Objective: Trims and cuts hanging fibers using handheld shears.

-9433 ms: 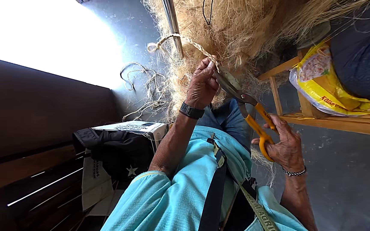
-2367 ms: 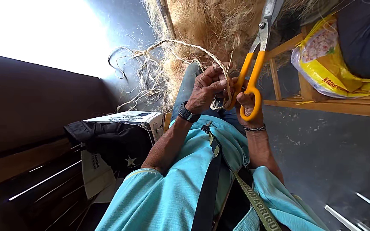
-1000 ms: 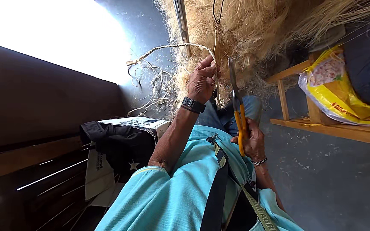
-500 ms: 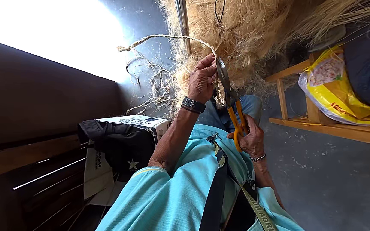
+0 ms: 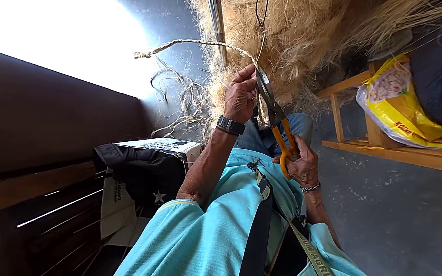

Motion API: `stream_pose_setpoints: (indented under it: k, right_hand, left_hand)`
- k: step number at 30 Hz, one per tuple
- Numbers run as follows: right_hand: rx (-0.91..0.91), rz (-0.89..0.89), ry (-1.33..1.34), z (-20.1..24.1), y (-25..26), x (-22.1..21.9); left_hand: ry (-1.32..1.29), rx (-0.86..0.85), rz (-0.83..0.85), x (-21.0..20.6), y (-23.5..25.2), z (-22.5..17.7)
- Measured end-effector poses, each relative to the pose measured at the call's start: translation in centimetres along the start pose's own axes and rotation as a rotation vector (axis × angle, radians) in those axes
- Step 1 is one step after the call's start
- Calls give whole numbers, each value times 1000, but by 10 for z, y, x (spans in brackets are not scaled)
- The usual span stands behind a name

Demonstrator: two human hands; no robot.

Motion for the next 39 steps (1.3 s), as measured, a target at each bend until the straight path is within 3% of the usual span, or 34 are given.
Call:
stream_pose_setpoints:
  k: [17,25,39]
  right_hand:
    - [16,-10,-54,-2,-4,1]
    - [-88,47,233,-11,-8,-1]
    - [33,-5,-23,8,-1,6]
  left_hand:
    - [-16,13,11,5,0,5]
    - [-147,3,210,-1,-6,3]
    - [24,-123,164,10,-9,-7]
Point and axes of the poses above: each hand's wrist, its own y-axis towards the middle knuckle, its own x-axis out of the back of the hand, z = x × y, the point moved 8 cm from there along y, towards the middle knuckle, and after that the axes turned 4 degrees about y, right-handed, at the moved point
